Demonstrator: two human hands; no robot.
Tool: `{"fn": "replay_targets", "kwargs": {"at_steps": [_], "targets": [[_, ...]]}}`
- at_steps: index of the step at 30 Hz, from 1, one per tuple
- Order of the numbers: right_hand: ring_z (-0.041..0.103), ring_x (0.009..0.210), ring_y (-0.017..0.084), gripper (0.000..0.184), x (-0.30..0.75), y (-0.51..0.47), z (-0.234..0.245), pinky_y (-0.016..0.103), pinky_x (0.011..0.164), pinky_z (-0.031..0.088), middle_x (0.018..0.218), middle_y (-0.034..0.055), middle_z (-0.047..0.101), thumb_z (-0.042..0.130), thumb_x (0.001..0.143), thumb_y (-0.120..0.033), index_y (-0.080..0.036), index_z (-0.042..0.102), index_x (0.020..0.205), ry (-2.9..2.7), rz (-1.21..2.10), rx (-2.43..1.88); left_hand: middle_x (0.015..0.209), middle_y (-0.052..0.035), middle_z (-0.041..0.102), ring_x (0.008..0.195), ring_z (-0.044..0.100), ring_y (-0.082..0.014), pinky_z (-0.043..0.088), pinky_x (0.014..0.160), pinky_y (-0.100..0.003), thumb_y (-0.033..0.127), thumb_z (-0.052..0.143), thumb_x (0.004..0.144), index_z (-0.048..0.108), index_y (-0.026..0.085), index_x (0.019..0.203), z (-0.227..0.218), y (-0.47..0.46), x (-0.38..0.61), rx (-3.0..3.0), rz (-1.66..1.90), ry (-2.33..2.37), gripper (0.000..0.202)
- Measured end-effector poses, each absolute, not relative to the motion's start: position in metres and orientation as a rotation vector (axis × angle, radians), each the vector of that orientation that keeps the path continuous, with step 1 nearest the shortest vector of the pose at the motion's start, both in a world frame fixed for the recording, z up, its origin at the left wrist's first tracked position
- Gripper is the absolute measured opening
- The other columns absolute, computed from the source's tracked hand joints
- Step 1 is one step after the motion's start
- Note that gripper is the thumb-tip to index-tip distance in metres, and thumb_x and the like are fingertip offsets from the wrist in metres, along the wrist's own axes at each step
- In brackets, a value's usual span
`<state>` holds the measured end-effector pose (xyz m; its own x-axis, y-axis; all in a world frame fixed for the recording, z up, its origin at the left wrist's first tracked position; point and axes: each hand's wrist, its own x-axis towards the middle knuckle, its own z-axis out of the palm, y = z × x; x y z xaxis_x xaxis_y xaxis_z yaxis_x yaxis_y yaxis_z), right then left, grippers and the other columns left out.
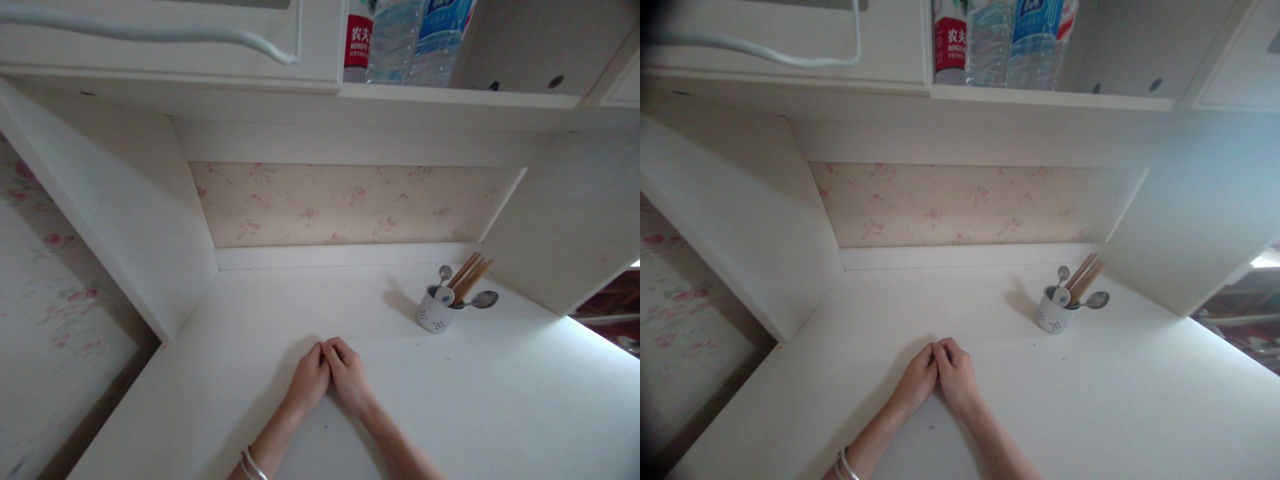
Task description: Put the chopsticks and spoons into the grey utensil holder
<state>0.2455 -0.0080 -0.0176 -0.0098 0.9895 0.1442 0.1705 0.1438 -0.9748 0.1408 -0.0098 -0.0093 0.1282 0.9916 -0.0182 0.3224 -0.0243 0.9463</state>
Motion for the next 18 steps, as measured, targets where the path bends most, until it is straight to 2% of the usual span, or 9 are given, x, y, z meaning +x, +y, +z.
{"fn": "replay_targets", "kwargs": {"at_steps": [18], "targets": [[0.060,0.074,0.019,0.033,0.2461,-0.0085,-0.0188,0.027,0.070,0.045,0.075,0.0035,0.068,0.051,0.088,-0.046,-0.018,0.066,0.079,-1.388,1.009,-1.224,0.095,-0.0086,0.070,0.092,0.063,-0.0203,0.045,0.080,-0.027,0.029,0.040,0.089,0.061,0.018,0.092,-0.0107,-0.0093,0.1405,1.536,0.928,1.335,0.024]]}}
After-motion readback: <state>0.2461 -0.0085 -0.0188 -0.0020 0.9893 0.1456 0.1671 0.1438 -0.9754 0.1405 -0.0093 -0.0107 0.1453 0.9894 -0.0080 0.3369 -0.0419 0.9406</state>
